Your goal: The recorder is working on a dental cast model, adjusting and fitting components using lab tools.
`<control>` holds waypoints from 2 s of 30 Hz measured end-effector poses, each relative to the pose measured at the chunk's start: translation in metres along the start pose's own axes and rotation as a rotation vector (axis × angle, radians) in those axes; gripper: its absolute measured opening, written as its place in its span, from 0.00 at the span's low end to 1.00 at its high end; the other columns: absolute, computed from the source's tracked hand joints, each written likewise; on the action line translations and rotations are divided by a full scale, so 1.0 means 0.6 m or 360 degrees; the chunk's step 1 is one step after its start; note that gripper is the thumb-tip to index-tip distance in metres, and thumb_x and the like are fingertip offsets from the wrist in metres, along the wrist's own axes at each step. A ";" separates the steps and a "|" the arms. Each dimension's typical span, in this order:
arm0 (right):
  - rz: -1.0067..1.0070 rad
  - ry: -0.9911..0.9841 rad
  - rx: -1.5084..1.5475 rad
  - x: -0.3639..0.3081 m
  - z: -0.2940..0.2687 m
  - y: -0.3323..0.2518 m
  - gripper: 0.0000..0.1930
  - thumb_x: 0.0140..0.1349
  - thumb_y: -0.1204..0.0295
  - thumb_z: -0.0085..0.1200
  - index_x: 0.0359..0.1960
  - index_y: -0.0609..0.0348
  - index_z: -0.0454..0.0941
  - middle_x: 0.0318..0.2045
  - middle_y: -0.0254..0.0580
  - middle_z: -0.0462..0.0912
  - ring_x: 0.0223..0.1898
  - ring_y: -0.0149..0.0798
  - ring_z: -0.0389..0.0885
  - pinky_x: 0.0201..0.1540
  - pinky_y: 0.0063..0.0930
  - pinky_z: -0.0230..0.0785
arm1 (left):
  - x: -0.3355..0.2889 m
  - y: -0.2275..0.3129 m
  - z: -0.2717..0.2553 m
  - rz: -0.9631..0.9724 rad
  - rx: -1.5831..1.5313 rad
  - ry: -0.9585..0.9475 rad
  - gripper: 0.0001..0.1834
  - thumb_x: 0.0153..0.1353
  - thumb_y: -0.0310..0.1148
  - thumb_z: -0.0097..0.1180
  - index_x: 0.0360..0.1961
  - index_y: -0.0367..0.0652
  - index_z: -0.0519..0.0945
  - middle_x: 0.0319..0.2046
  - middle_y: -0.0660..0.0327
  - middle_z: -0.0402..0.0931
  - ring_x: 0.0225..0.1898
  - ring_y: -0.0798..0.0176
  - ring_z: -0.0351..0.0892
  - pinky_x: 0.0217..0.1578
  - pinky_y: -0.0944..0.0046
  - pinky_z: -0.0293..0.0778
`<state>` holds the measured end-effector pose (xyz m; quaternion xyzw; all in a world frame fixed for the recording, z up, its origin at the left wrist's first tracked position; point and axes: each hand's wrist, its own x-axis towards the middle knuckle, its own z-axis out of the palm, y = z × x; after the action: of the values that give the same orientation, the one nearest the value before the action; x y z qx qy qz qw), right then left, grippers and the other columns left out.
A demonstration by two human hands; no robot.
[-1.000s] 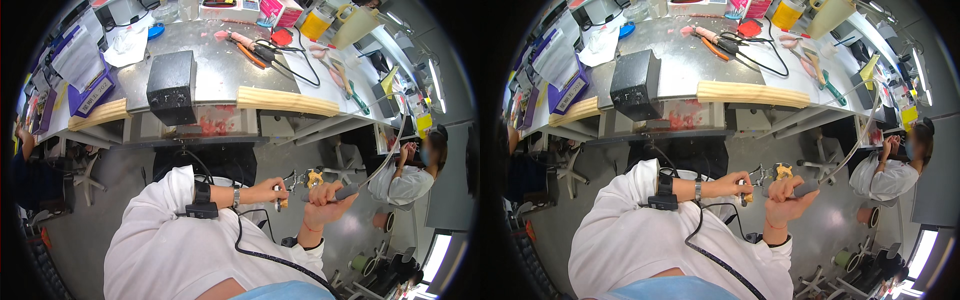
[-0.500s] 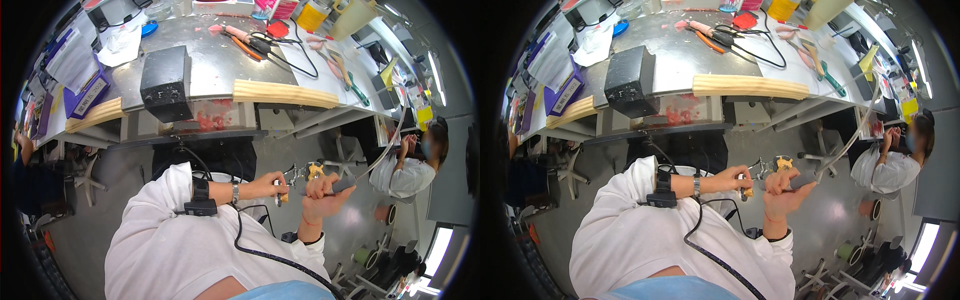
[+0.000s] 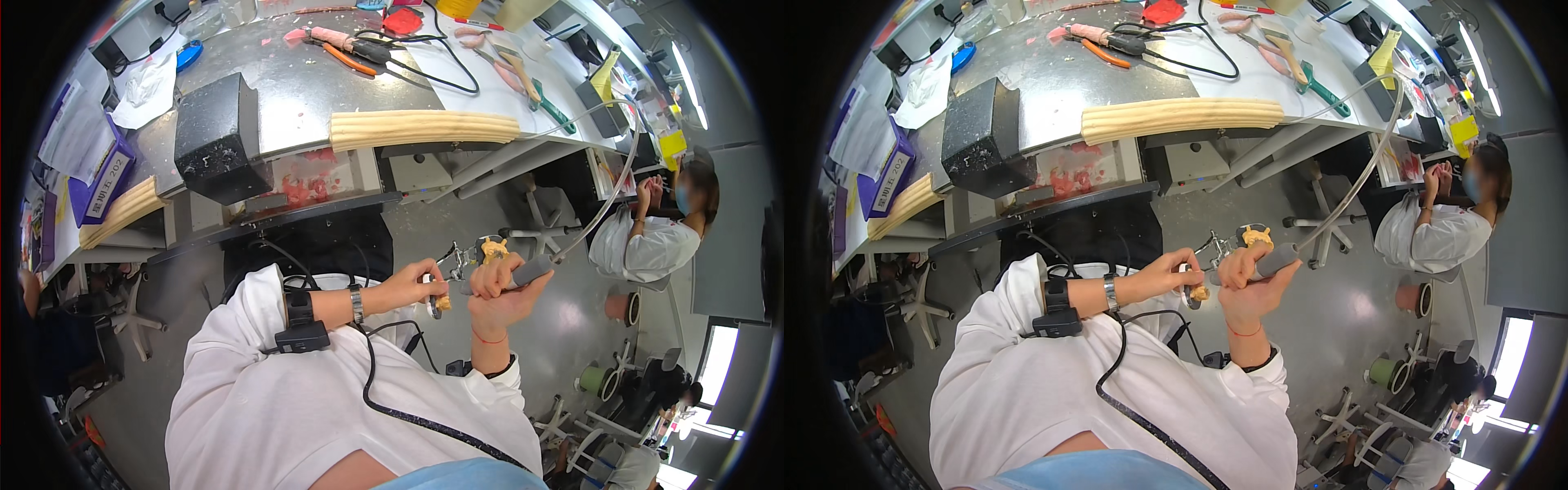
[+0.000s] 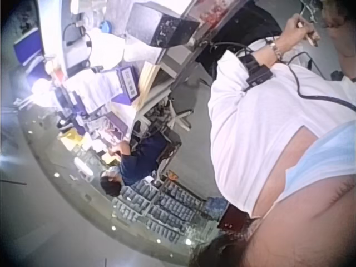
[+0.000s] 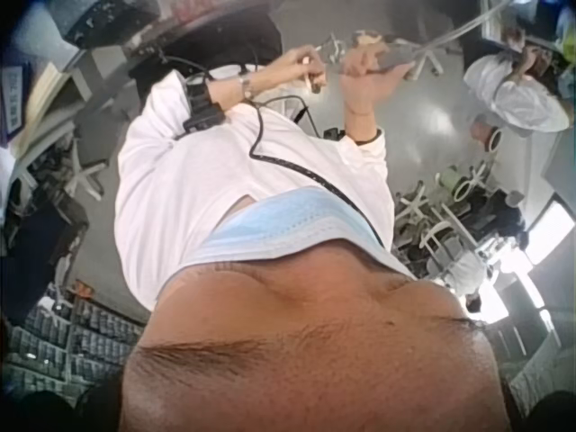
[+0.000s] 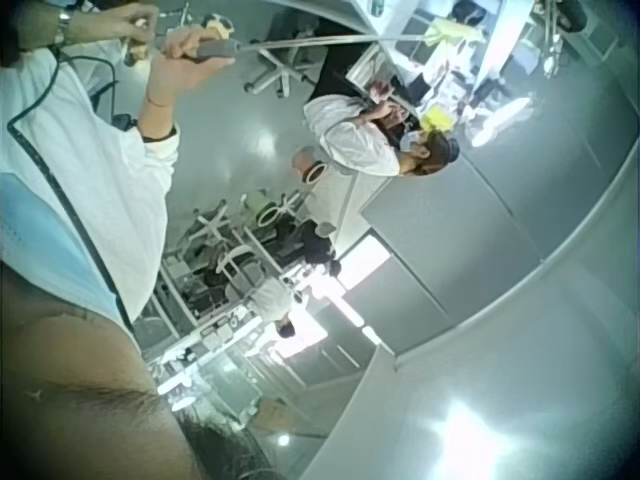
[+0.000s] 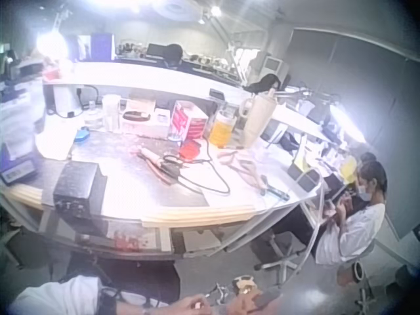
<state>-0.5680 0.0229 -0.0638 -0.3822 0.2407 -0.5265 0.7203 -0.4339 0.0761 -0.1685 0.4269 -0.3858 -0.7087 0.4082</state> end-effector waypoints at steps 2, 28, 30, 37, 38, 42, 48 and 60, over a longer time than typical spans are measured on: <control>-0.0003 0.0018 -0.0004 -0.001 0.000 0.001 0.34 0.64 0.36 0.25 0.17 0.53 0.58 0.07 0.29 0.56 0.10 0.27 0.47 0.15 0.23 0.42 | -0.003 0.008 0.001 -0.0011 -0.0011 -0.0004 0.13 0.60 0.41 0.58 0.34 0.43 0.73 0.29 0.66 0.75 0.27 0.76 0.69 0.25 0.73 0.65; 0.0033 0.0073 -0.0063 -0.004 0.000 0.013 0.34 0.65 0.36 0.24 0.15 0.53 0.57 0.07 0.30 0.56 0.10 0.26 0.46 0.15 0.24 0.41 | 0.000 -0.005 -0.004 0.0043 0.0142 -0.0015 0.14 0.60 0.42 0.59 0.34 0.43 0.72 0.29 0.64 0.79 0.29 0.75 0.73 0.28 0.73 0.67; 0.0027 0.0061 -0.0083 -0.005 0.000 0.013 0.34 0.65 0.36 0.24 0.15 0.53 0.57 0.07 0.30 0.56 0.10 0.26 0.46 0.15 0.24 0.41 | 0.001 -0.006 -0.003 0.0047 0.0147 -0.0010 0.15 0.60 0.42 0.59 0.34 0.43 0.72 0.29 0.64 0.79 0.29 0.75 0.73 0.28 0.73 0.67; 0.0038 0.0024 -0.0109 -0.008 -0.002 0.017 0.34 0.64 0.36 0.26 0.15 0.54 0.57 0.07 0.29 0.56 0.10 0.26 0.47 0.15 0.24 0.41 | 0.000 -0.003 -0.002 0.0065 0.0127 -0.0019 0.14 0.60 0.42 0.59 0.33 0.43 0.72 0.29 0.64 0.80 0.29 0.75 0.73 0.28 0.73 0.67; 0.0042 0.0017 -0.0107 -0.008 -0.002 0.018 0.34 0.64 0.35 0.27 0.15 0.54 0.57 0.07 0.29 0.56 0.10 0.26 0.47 0.15 0.24 0.41 | 0.000 -0.005 -0.002 0.0062 0.0119 -0.0021 0.14 0.60 0.42 0.59 0.34 0.43 0.72 0.29 0.64 0.80 0.29 0.75 0.73 0.28 0.73 0.67; 0.0047 0.0017 -0.0117 -0.008 -0.006 0.020 0.34 0.64 0.35 0.27 0.15 0.53 0.57 0.07 0.29 0.55 0.10 0.26 0.46 0.15 0.24 0.41 | -0.001 -0.001 -0.001 0.0047 0.0112 -0.0020 0.15 0.60 0.42 0.59 0.34 0.43 0.72 0.29 0.63 0.80 0.29 0.75 0.73 0.28 0.73 0.68; 0.0061 0.0011 -0.0153 -0.010 -0.002 0.019 0.34 0.63 0.34 0.28 0.16 0.53 0.57 0.08 0.28 0.55 0.10 0.26 0.46 0.15 0.24 0.41 | 0.000 -0.002 -0.004 0.0039 0.0198 -0.0023 0.15 0.60 0.42 0.59 0.34 0.42 0.72 0.30 0.63 0.80 0.30 0.74 0.74 0.28 0.73 0.68; 0.0051 0.0008 -0.0143 -0.010 -0.008 0.019 0.35 0.63 0.34 0.27 0.16 0.54 0.57 0.08 0.28 0.55 0.10 0.26 0.46 0.15 0.24 0.42 | 0.003 -0.003 -0.003 0.0010 0.0177 -0.0027 0.15 0.60 0.42 0.59 0.34 0.42 0.72 0.30 0.62 0.80 0.30 0.74 0.74 0.29 0.73 0.68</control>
<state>-0.5669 0.0291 -0.0763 -0.4089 0.2720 -0.5046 0.7100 -0.4332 0.0748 -0.1715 0.4417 -0.4293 -0.6885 0.3828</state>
